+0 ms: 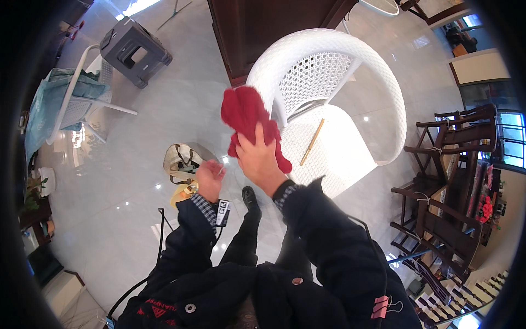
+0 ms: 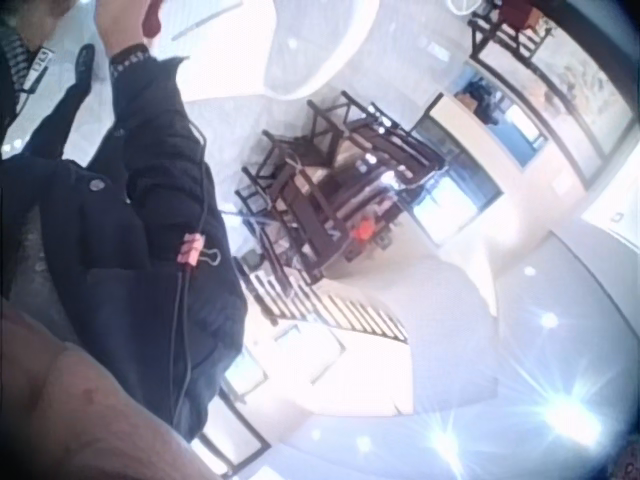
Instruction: The person wrings out a red cloth in a bucket of water, then wipes a white plastic chair with the cloth. They use a wooden stick to scrape the chair's surface while continuing to wipe with the cloth.
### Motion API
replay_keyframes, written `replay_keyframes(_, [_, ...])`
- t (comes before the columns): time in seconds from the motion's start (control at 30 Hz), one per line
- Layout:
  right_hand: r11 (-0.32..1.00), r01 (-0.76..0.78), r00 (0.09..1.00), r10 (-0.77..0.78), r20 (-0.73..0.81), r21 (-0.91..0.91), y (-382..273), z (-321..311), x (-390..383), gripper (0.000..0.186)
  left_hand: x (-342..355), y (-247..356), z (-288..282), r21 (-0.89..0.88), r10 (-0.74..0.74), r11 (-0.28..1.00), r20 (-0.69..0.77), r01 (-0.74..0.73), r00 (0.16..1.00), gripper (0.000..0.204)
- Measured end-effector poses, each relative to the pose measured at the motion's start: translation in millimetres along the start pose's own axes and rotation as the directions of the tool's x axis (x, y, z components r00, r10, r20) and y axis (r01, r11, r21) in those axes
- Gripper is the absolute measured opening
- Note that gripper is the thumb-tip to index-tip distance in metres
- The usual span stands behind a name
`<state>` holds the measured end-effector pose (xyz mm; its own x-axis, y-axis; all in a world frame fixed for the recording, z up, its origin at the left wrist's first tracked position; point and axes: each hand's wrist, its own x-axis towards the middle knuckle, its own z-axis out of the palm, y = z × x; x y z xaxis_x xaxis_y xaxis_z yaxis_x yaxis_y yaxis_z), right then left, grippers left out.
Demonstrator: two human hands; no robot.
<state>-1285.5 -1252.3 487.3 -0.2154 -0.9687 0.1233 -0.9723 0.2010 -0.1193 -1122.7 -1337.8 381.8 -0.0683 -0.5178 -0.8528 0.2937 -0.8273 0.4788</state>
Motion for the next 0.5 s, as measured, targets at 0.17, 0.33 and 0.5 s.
replay_keyframes(0.17, [0.992,0.072,0.996,-0.066,-0.066,0.1,-2,7,-71,0.031,-16,27,-5,0.093,0.155,0.982,0.074,-0.162,0.985,0.023])
replay_keyframes(0.33, [0.987,0.113,0.993,-0.111,-0.026,0.111,6,13,-144,0.026,-37,22,42,0.22,0.247,0.934,0.17,-0.281,0.954,0.028])
replay_keyframes(0.5, [0.971,0.086,0.992,-0.064,-0.104,0.223,36,23,-207,0.033,-58,26,96,0.425,0.24,0.819,0.357,-0.386,0.903,0.059])
